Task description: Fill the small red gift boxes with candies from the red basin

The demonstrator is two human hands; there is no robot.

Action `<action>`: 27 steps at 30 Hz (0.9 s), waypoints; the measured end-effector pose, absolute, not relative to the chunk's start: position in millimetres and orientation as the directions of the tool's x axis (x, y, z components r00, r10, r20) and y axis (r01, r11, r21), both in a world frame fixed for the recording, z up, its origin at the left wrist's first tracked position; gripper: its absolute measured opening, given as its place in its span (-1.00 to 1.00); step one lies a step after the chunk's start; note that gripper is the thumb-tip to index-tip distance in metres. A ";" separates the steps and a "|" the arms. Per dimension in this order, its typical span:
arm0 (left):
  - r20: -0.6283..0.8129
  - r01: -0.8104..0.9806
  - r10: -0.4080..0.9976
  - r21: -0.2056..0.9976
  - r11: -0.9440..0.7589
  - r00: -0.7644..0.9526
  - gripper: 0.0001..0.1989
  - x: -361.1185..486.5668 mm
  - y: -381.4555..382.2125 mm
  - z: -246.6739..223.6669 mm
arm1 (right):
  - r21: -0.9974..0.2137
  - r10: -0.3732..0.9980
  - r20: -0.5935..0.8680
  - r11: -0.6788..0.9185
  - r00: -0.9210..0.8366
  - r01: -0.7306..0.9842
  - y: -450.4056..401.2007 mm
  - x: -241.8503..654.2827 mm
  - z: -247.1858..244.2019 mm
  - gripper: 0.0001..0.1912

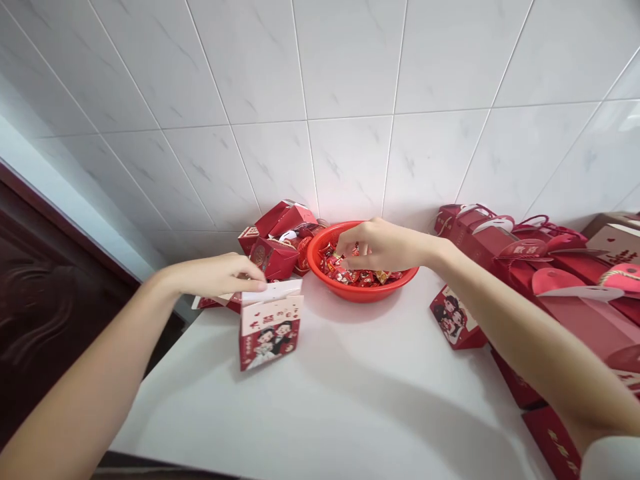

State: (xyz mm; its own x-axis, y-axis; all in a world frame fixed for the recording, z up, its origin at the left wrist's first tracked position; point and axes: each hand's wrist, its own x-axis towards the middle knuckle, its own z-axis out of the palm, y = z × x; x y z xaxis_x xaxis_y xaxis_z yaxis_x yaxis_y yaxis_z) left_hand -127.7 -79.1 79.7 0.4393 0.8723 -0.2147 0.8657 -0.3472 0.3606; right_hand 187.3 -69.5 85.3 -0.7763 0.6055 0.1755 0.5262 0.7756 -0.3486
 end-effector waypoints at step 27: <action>-0.295 0.438 0.425 0.850 -0.291 0.856 -0.55 -16.3 -33.0 -0.7 | -0.824 0.634 0.042 0.459 -0.772 0.332 -52.9 234.0 -2.6 -0.56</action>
State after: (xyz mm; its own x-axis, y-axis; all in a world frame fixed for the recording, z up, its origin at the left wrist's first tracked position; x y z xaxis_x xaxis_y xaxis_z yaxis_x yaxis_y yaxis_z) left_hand -16.3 -33.0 -0.7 0.8556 0.4253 -0.2952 0.4382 -0.2912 0.8504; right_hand 234.0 -52.9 -2.6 -0.7724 0.6338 0.0421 0.3319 0.4592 -0.8240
